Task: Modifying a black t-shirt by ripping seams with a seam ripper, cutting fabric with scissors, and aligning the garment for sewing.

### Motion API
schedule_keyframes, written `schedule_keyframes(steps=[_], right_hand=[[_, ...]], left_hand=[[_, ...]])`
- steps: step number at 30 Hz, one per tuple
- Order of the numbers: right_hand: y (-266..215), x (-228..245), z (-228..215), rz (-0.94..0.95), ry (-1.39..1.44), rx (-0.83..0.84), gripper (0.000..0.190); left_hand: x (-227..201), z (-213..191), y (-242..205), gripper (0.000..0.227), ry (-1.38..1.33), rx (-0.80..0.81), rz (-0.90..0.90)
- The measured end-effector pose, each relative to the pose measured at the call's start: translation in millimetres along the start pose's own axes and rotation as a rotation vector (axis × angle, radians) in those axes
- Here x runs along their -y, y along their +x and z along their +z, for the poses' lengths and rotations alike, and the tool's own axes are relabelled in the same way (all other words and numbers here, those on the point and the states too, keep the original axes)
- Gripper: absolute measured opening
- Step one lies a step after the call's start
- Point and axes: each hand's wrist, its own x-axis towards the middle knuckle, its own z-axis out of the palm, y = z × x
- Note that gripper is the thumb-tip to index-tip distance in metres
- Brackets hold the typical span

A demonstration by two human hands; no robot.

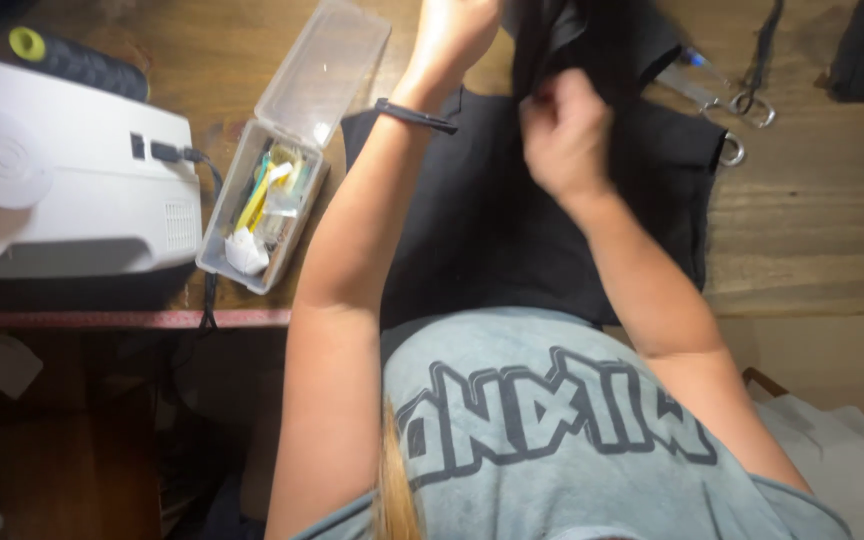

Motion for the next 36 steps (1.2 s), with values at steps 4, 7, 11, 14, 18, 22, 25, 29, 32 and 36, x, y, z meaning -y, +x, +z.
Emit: schedule_keyframes(steps=[4,7,11,14,18,22,25,29,32,36], right_hand=[[33,-45,-50,0.045,0.293,-0.202,0.027],[37,-72,-80,-0.016,0.216,-0.098,0.018],[32,-94,-100,-0.107,0.076,0.117,0.015],[1,-114,-73,-0.105,-0.329,0.17,0.032],[-3,-136,-71,-0.029,-0.195,0.178,0.018],[-4,-128,-80,-0.042,-0.055,0.218,0.019],[-6,-112,-90,0.047,0.136,0.251,0.023],[-10,-97,-99,0.071,0.25,0.232,0.023],[-15,-93,-92,0.066,0.27,0.193,0.021],[-17,-90,-91,-0.067,0.101,0.208,0.024]], left_hand=[[9,-22,5,0.026,0.455,0.006,0.255],[6,-38,-35,0.014,0.658,0.057,0.321],[24,-50,-75,0.031,0.791,0.096,0.216],[26,-46,-72,0.025,0.831,0.063,0.228],[6,-53,-64,0.018,0.653,0.165,0.13],[-4,-60,-60,0.019,0.354,0.35,-0.066],[-9,-63,-59,0.008,0.361,0.317,-0.092],[-3,-61,-65,0.009,0.344,0.284,-0.108],[8,-53,-78,0.04,0.544,0.182,0.112],[6,-32,-98,0.015,0.892,-0.062,0.475]])
